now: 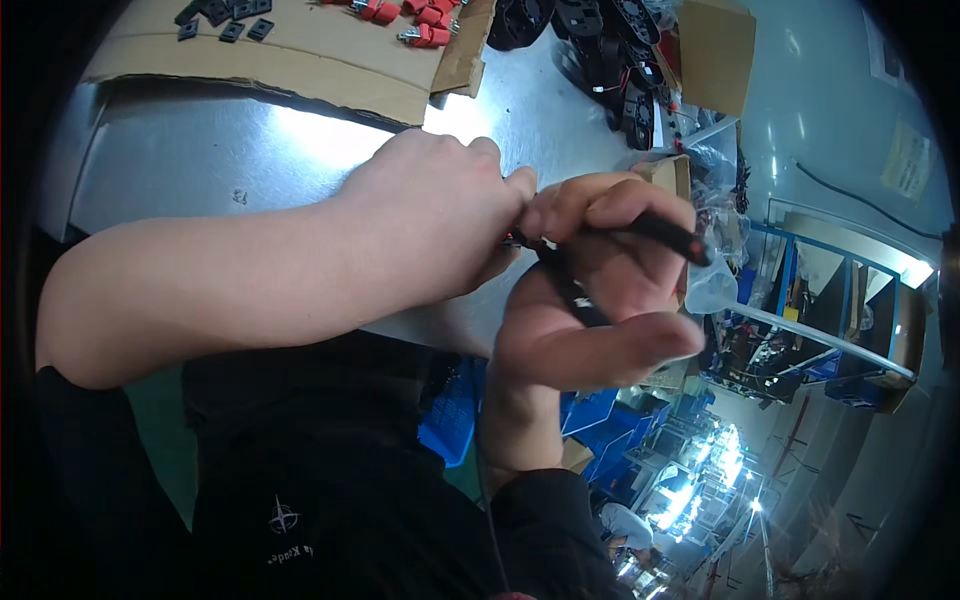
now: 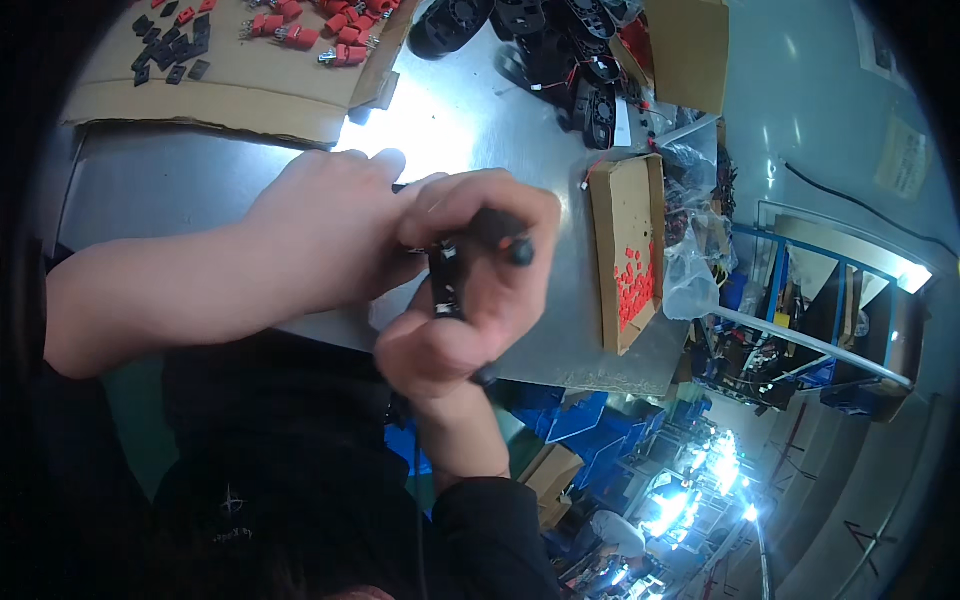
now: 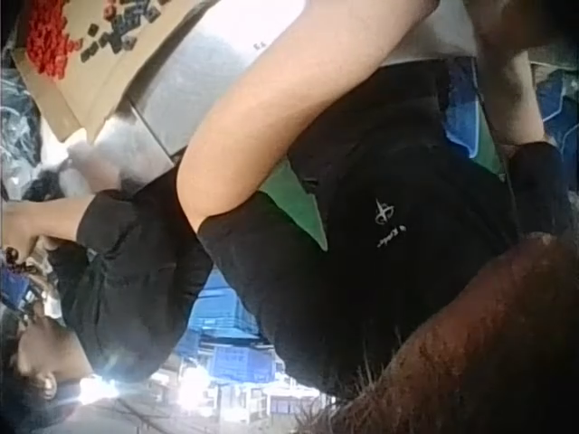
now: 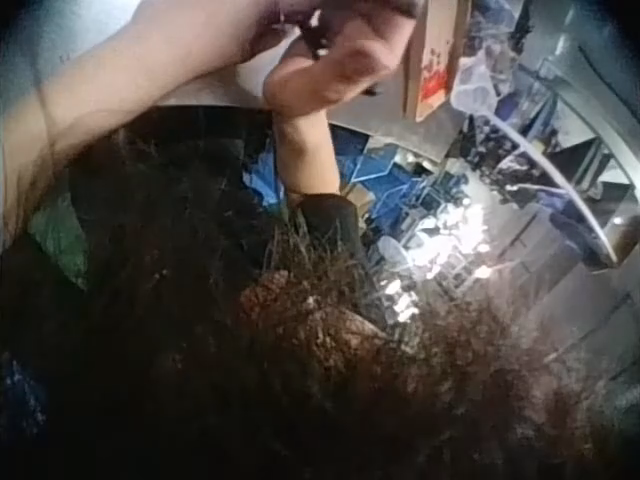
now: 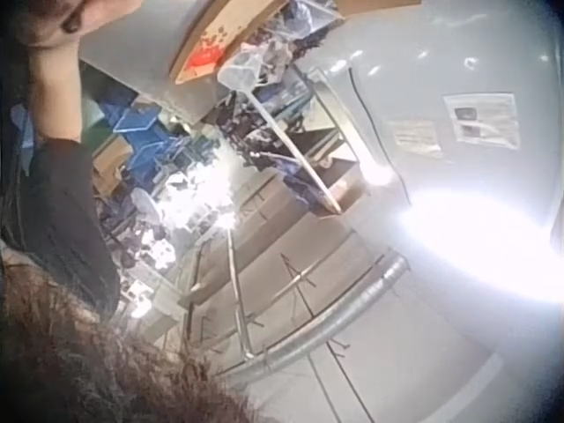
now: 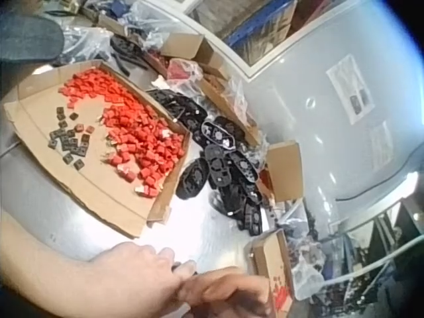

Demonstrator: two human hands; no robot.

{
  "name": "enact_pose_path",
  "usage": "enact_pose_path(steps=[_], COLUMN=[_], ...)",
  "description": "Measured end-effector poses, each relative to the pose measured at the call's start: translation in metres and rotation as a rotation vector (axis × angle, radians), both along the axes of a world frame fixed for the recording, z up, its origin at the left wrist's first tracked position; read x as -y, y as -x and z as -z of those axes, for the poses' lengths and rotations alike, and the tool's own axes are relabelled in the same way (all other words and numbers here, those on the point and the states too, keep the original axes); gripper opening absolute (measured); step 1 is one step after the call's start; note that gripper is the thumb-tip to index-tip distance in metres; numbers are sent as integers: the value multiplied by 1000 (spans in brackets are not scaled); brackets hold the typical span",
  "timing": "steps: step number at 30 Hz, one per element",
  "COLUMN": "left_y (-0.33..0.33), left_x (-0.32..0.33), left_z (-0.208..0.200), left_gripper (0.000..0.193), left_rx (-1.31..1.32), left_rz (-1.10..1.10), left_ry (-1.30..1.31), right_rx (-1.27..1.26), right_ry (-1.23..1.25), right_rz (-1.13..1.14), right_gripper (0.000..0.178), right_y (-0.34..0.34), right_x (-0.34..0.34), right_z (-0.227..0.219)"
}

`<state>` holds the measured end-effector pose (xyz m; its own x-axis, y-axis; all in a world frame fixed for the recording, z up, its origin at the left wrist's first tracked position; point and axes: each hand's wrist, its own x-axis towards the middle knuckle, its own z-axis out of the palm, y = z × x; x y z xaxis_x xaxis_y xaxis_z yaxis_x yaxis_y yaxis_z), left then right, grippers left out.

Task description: Assembling electronic components by inserting small red parts into a plastic housing and using pliers to secure or crimp them.

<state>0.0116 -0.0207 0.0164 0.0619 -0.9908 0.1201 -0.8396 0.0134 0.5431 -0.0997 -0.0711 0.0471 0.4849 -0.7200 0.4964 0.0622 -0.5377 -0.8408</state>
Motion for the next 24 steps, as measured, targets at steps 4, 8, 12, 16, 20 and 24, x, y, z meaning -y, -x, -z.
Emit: enact_pose_path(steps=[4,8,12,16,20,24], left_y=[2,3,-2,-10,-12,-15], left_x=[2,2,7,9,14,15], left_z=[7,5,5,10,13,11], left_gripper=[36,37,46,50,51,52], left_rx=[-41,33,107,122,86,45], left_rz=[-16,-30,12,65,129,173], left_ry=[95,82,148,164,152,126], right_rx=[147,207,182,366,383,332], right_ry=[-112,-223,-299,-583,-632,-644], right_rz=[11,-194,-409,-639,-676,-724], right_gripper=[79,71,67,59,57,58], right_y=[5,17,33,45,48,50], right_x=[-4,8,35,60,72,82], right_z=[5,3,-3,10,9,11])
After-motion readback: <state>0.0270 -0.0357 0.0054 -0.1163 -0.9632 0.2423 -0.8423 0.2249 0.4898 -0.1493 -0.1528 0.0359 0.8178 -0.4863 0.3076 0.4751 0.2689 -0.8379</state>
